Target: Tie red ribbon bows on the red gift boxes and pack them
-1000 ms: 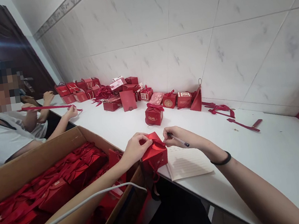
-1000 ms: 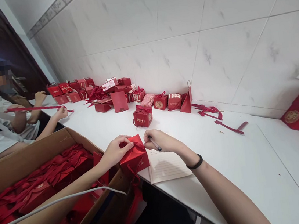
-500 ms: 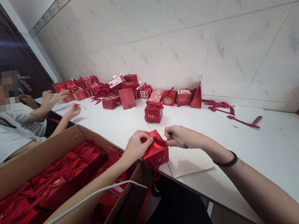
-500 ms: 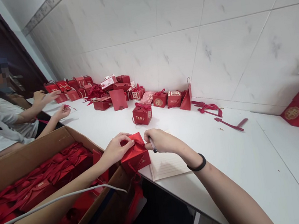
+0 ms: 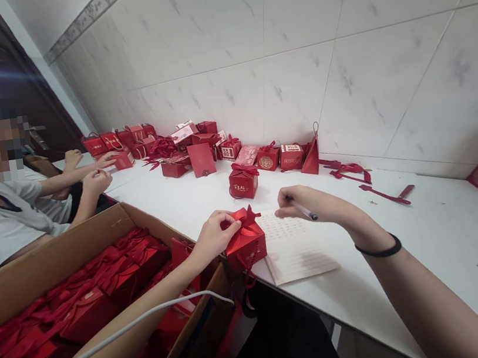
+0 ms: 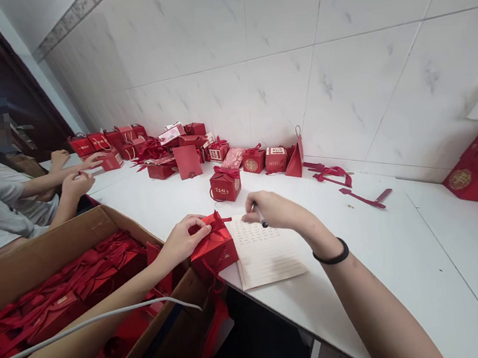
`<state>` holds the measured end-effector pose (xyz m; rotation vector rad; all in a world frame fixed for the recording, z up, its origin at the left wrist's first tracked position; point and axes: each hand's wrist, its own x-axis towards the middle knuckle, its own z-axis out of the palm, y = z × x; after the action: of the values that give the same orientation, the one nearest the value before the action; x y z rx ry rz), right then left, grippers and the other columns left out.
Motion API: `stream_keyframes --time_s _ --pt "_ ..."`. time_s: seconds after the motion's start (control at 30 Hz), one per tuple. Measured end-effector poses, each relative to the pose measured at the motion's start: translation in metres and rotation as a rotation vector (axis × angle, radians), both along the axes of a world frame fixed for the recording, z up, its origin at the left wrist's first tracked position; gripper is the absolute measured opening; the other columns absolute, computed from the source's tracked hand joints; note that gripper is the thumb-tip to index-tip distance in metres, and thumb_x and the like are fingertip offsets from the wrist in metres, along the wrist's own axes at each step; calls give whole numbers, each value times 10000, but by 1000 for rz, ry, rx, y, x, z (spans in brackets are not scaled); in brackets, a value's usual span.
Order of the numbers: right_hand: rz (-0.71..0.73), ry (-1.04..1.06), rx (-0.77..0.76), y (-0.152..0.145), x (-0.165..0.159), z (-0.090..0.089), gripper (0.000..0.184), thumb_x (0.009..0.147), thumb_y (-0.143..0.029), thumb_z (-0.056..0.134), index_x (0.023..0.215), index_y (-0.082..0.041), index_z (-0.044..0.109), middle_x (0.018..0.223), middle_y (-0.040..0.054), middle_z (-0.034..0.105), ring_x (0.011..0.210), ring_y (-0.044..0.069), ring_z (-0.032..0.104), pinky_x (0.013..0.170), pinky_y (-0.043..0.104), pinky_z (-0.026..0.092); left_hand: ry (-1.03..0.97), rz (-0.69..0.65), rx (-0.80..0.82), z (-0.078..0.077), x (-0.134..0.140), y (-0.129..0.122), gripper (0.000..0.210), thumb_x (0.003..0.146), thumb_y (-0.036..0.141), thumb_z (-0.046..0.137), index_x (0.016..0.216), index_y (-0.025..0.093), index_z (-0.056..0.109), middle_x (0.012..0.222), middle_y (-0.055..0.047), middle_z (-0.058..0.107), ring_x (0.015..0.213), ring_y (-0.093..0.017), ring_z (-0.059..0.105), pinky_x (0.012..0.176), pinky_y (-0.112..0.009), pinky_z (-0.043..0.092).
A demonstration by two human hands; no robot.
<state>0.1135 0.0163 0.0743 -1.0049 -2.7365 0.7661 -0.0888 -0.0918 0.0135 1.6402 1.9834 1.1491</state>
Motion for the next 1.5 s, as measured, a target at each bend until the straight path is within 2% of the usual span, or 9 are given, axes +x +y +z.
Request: stream_keyframes --time_s 0.1,0.27,0.43,0.6,0.77,1.0,1.1,1.27,1.5 --pt "-118 -247 179 18 2 -14 109 767 -123 529 865 -140 574 859 90 632 737 170 575 539 213 356 -11 8 -7 -1 0 1 195 751 358 527 663 188 567 1014 -58 598 956 -204 561 901 -350 398" --pt "-43 -377 145 31 -5 -46 226 628 35 576 765 -133 640 803 90 658 713 200 602 547 229 361 -12 9 2 -1 1 1 193 741 353 525 638 190 544 971 -62 601 945 -206 562 889 -345 408" --pt "-48 -190 209 17 -13 -36 181 865 -220 483 1006 -170 584 935 103 638 806 203 588 621 263 385 -23 -19 24 -1 0 1 208 745 379 516 665 188 540 981 -69 598 943 -208 559 883 -352 411" --pt "113 260 -32 -9 -24 -20 478 922 -513 264 748 -163 541 665 34 605 624 147 557 582 253 390 -87 -121 15 3 -5 1 255 744 429 502 721 183 564 1045 -83 595 966 -207 560 892 -342 409" --pt "151 259 -142 -11 -28 -25 403 849 -502 451 655 -155 523 598 14 582 530 114 507 483 222 348 -95 -85 25 14 -23 -8 309 751 420 463 920 182 561 1124 -86 571 1078 -217 512 926 -347 389" --pt "39 266 -212 0 -30 -31 375 868 -467 460 704 -141 545 599 31 591 551 125 551 490 216 393 65 -25 -112 25 -37 -12 302 744 442 479 777 175 616 907 -61 636 882 -215 574 820 -347 434" --pt "22 239 -384 0 -34 -35 288 866 -407 504 832 -130 575 753 64 626 588 131 585 493 217 440 83 -47 -110 24 -33 -10 284 733 430 503 767 175 624 896 -60 642 858 -212 578 760 -327 451" --pt "76 373 -548 2 -39 -42 131 832 -254 553 777 -135 563 802 48 613 697 125 581 513 186 467 -22 -91 -82 25 -25 -9 270 734 422 507 729 179 625 862 -47 648 795 -186 565 709 -299 441" --pt "78 473 -559 7 -41 -49 307 759 -426 598 670 -142 526 648 -2 543 598 104 520 494 199 419 -238 -134 -77 24 -24 -12 297 728 426 505 634 168 617 850 -41 634 682 -140 510 621 -265 421"
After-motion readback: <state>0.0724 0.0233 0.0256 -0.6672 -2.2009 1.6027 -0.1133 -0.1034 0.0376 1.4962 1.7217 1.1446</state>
